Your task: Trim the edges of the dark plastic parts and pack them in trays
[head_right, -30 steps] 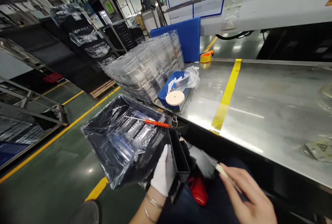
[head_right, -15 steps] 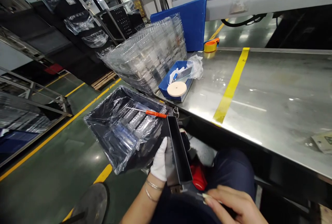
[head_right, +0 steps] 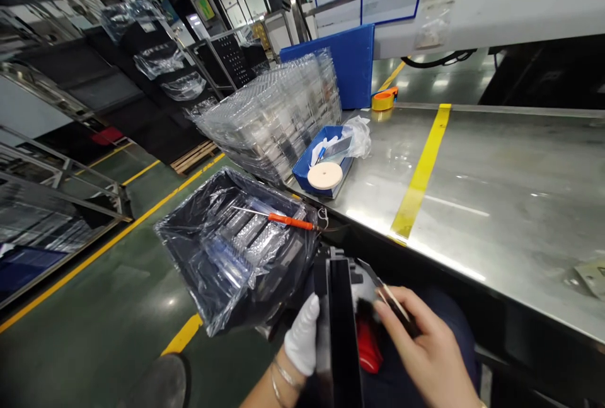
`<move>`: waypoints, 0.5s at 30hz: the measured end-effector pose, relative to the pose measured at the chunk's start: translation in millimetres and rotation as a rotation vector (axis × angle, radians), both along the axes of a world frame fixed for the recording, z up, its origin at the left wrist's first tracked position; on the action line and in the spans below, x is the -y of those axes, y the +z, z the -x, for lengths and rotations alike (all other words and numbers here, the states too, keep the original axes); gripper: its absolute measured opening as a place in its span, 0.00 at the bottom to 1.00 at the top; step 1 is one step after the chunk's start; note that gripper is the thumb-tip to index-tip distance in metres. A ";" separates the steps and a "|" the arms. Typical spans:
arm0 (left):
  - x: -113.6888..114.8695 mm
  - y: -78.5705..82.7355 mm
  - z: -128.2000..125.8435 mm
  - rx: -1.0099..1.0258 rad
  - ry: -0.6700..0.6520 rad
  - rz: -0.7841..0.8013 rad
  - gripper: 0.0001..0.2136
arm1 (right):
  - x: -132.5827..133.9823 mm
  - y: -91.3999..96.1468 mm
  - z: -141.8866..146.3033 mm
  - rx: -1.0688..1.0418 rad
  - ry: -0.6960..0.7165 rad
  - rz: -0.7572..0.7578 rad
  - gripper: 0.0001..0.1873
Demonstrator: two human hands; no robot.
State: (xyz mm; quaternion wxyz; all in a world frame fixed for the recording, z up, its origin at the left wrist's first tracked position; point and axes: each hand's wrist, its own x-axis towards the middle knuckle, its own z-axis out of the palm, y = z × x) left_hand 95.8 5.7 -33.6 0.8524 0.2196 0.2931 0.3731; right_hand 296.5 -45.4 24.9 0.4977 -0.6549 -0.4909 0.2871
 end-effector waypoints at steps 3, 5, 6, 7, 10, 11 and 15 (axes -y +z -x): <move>6.6 3.3 -6.9 -0.005 -0.022 -0.053 0.22 | -14.1 0.0 14.4 -0.018 0.042 -0.056 0.11; 6.1 6.5 -10.6 0.031 -0.057 -0.031 0.22 | -17.0 -2.4 21.2 -0.023 0.051 -0.095 0.10; 5.1 9.3 -12.2 0.057 -0.089 -0.009 0.24 | -17.3 -3.6 23.7 -0.020 0.046 -0.115 0.11; 3.8 13.3 -13.6 0.075 -0.126 0.014 0.27 | -17.1 -4.5 25.7 -0.015 0.039 -0.134 0.11; 0.7 31.1 -15.8 0.079 -0.182 0.105 0.31 | -15.4 -1.4 30.1 0.015 0.061 -0.157 0.12; 0.1 37.6 -15.6 0.070 -0.189 0.148 0.31 | -14.5 2.2 30.7 0.027 0.093 -0.149 0.12; -5.7 56.9 -11.6 0.024 -0.294 0.273 0.20 | -8.9 23.3 17.6 0.092 0.303 -0.080 0.06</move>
